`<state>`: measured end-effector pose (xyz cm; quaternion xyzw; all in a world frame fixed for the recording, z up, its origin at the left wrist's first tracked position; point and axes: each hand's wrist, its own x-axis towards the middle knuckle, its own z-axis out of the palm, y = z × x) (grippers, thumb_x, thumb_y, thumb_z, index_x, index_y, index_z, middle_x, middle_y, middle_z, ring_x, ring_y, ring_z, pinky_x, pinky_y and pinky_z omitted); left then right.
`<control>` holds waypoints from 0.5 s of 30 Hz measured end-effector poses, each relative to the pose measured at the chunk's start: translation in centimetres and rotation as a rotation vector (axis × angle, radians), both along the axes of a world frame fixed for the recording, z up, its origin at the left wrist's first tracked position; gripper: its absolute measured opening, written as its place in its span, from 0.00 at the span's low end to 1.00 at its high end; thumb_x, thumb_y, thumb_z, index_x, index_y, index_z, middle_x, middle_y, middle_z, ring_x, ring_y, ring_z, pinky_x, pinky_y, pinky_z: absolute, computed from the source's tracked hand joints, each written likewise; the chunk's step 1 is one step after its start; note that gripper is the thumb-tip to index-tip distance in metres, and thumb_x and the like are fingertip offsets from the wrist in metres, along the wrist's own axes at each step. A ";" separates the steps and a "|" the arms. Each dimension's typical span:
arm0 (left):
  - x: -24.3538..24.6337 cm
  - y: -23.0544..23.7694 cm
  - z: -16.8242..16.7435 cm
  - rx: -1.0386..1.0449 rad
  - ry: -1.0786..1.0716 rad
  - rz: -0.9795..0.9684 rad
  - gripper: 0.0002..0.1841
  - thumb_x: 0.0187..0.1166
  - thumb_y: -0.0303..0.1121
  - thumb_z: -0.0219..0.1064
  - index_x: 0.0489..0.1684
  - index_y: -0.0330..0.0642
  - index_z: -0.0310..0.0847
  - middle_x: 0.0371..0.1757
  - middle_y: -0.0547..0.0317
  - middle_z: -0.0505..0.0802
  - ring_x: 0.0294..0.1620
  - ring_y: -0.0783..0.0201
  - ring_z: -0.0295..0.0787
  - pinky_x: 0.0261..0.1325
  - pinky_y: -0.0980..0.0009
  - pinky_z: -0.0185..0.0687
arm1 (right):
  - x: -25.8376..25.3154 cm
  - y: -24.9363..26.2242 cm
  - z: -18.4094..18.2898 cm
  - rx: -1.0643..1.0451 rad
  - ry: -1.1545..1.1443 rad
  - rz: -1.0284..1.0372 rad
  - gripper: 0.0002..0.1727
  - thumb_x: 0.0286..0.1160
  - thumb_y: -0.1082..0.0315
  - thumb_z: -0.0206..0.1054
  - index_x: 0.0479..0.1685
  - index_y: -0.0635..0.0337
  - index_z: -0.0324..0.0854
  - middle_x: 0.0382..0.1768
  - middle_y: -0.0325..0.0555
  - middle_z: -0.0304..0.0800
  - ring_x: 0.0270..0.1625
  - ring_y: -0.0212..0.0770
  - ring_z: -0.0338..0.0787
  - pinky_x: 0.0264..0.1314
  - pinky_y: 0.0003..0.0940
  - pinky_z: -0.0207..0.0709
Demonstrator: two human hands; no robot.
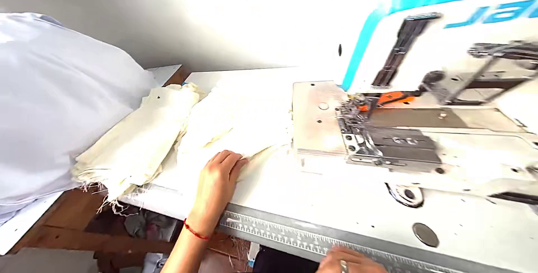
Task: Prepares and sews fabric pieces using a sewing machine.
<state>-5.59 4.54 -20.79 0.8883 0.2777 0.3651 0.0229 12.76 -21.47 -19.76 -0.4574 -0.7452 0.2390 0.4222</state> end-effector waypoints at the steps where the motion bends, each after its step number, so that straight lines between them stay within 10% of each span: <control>1: -0.2 0.4 0.4 -0.009 -0.065 -0.027 0.13 0.80 0.38 0.67 0.36 0.41 0.95 0.39 0.57 0.97 0.40 0.63 0.96 0.46 0.64 0.93 | -0.7 1.2 0.5 0.005 -0.013 -0.012 0.13 0.84 0.67 0.62 0.48 0.65 0.92 0.47 0.56 0.96 0.54 0.53 0.94 0.66 0.47 0.80; 8: -1.3 -1.1 3.1 0.083 -0.291 -0.284 0.15 0.90 0.36 0.58 0.41 0.39 0.88 0.38 0.56 0.94 0.42 0.73 0.90 0.49 0.82 0.84 | -4.1 11.5 1.3 0.353 -0.387 -0.630 0.26 0.82 0.61 0.61 0.77 0.61 0.78 0.76 0.50 0.83 0.81 0.48 0.80 0.83 0.39 0.71; 11: -2.8 -2.5 4.0 0.038 -0.324 -0.366 0.14 0.93 0.40 0.55 0.45 0.41 0.83 0.37 0.59 0.88 0.42 0.77 0.86 0.49 0.86 0.80 | -4.3 14.6 0.4 0.357 -0.485 -0.685 0.22 0.76 0.64 0.63 0.69 0.51 0.87 0.71 0.43 0.89 0.77 0.52 0.84 0.76 0.54 0.77; 15: -4.9 -3.3 4.6 0.165 -0.313 -0.205 0.15 0.86 0.51 0.65 0.41 0.49 0.82 0.34 0.65 0.83 0.36 0.77 0.81 0.42 0.86 0.76 | -3.3 13.9 1.7 0.392 -0.366 -0.699 0.12 0.74 0.67 0.61 0.43 0.49 0.92 0.46 0.39 0.96 0.56 0.42 0.94 0.59 0.37 0.86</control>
